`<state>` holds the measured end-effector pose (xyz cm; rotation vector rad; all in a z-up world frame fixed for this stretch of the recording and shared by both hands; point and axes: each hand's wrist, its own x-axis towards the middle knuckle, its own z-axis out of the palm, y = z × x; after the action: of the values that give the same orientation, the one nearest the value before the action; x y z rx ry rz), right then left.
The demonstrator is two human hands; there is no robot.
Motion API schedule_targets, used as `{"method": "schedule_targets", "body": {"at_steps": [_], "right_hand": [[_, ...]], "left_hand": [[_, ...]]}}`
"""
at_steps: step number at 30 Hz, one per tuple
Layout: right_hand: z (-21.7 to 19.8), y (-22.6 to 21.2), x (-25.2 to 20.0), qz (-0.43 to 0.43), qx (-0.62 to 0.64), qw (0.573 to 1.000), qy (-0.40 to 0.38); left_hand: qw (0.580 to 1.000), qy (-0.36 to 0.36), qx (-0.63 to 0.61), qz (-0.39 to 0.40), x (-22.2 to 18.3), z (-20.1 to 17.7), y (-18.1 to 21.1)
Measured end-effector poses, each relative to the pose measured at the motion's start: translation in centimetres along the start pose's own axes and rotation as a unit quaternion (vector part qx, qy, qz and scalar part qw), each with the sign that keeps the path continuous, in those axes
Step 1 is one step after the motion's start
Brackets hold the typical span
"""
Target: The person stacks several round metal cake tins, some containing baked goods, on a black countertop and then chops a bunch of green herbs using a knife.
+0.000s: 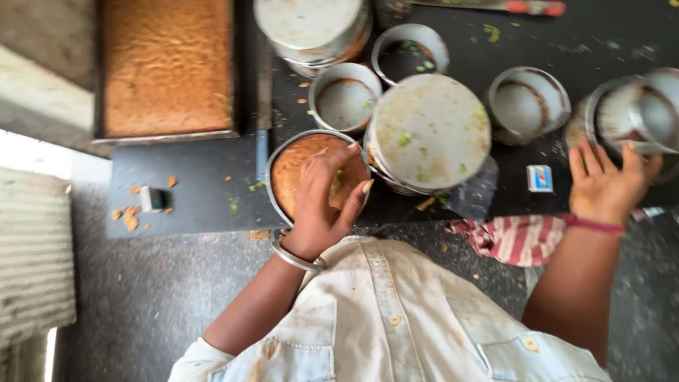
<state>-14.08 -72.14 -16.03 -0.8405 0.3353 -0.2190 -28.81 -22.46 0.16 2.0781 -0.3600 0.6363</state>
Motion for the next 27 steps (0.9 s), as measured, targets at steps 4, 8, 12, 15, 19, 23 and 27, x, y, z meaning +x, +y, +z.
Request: {"method": "schedule_targets", "body": {"at_steps": [4, 8, 12, 15, 19, 23, 27], "right_hand": [[6.3, 3.5, -5.3, -0.022, -0.054, 0.998, 0.017], [15.4, 7.1, -10.1, -0.231, -0.378, 0.873, -0.205], [22.5, 8.4, -6.2, -0.285, -0.560, 0.704, -0.331], [27.0, 10.9, 2.0, -0.201, -0.690, 0.606, -0.341], [27.2, 14.5, 10.9, -0.160, -0.753, 0.531, -0.354], [26.1, 16.8, 13.6, -0.164, -0.796, 0.522, -0.259], [23.7, 12.1, 14.0, -0.308, -0.749, 0.583, -0.070]], "left_hand": [[0.994, 0.075, 0.036, -0.069, -1.7, -1.9, -0.8], [0.991, 0.056, 0.003, -0.121, -2.8, -3.2, -2.1], [0.992, -0.029, 0.019, -0.119, -2.7, -3.6, -3.8], [0.991, -0.069, 0.048, -0.107, -2.6, -4.4, -4.6], [0.992, -0.089, 0.032, -0.080, -1.7, -6.4, -5.7], [0.994, -0.065, 0.019, -0.086, -1.7, -7.9, -7.0], [0.990, -0.061, -0.005, -0.124, -2.0, -9.2, -8.4]]}}
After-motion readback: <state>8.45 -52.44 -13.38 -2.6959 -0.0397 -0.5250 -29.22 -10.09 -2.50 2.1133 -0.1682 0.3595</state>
